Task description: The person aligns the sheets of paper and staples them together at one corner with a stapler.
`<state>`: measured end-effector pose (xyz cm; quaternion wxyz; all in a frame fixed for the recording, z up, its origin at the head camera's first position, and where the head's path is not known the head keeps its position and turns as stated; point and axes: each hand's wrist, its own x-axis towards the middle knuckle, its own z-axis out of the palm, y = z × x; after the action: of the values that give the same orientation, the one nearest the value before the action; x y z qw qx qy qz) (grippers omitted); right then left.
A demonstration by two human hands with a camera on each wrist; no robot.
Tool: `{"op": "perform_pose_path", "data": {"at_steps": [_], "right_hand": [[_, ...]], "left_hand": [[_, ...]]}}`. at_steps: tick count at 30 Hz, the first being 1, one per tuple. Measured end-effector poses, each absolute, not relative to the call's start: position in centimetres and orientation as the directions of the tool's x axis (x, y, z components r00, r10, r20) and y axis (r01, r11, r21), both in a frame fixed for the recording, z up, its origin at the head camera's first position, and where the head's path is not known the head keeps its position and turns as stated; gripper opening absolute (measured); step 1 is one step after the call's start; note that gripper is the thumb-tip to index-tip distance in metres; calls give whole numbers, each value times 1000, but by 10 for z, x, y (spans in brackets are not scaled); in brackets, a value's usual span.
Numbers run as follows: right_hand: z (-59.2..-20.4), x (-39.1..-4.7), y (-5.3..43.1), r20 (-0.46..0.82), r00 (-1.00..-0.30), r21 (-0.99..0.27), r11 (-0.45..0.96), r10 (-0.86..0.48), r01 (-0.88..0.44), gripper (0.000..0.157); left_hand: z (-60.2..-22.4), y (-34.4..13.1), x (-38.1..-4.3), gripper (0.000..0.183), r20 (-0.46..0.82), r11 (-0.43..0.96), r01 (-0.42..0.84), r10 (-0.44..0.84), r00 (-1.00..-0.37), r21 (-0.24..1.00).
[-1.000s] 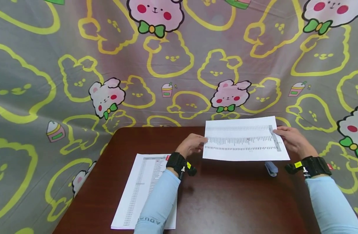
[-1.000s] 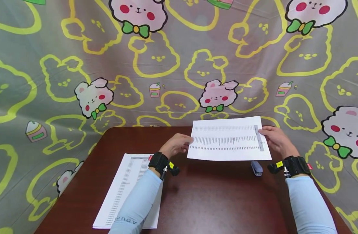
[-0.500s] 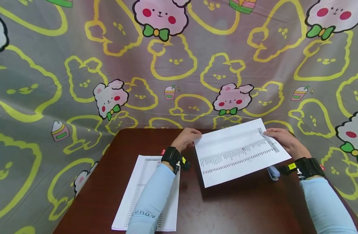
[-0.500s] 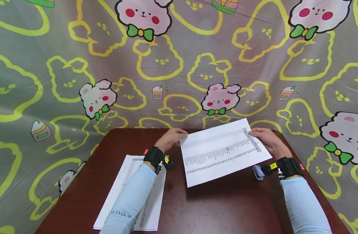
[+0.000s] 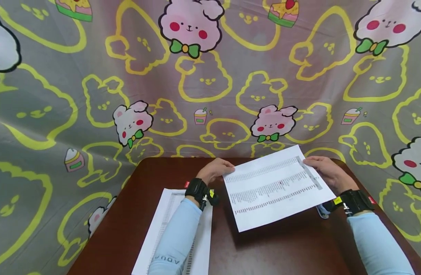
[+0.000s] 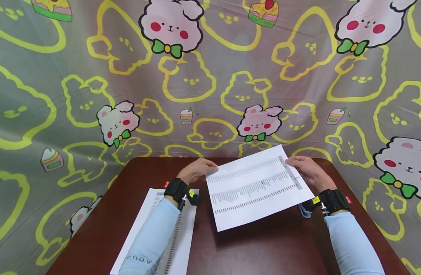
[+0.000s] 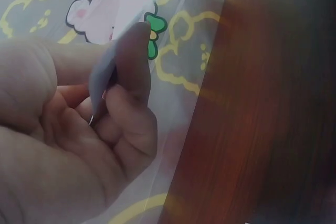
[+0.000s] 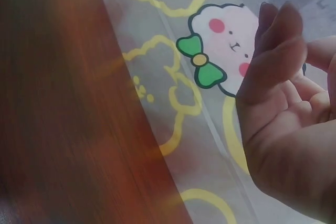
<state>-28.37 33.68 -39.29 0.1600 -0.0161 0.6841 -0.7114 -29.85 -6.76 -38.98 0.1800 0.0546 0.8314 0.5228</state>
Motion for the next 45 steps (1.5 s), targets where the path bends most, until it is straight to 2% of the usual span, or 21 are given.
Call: {"op": "perform_pose_path", "data": {"at_steps": [6, 11, 22, 29, 35, 45], "right_hand": [[-395, -288, 329, -160, -951, -985, 103, -265, 137, 38], [-392, -285, 322, -147, -942, -981, 168, -301, 100, 42], [-392, -280, 300, -126, -950, -939, 344, -287, 20, 50], [-400, -279, 296, -134, -952, -940, 338, -277, 35, 47], [-403, -283, 288, -117, -954, -952, 305, -275, 29, 45], [-411, -300, 259, -108, -969, -973, 224, -222, 57, 50]], "left_hand": [[-391, -82, -297, 22, -242, 403, -123, 261, -934, 907], [-391, -96, -296, 23, -253, 409, -150, 209, -945, 900], [-387, -118, -299, 24, -261, 378, -195, 131, -956, 905], [-391, -132, -298, 24, -260, 344, -212, 99, -961, 915], [-393, -145, -295, 24, -262, 407, -207, 83, -962, 890], [-392, -178, -277, 18, -323, 564, -147, 227, -919, 813]]}}
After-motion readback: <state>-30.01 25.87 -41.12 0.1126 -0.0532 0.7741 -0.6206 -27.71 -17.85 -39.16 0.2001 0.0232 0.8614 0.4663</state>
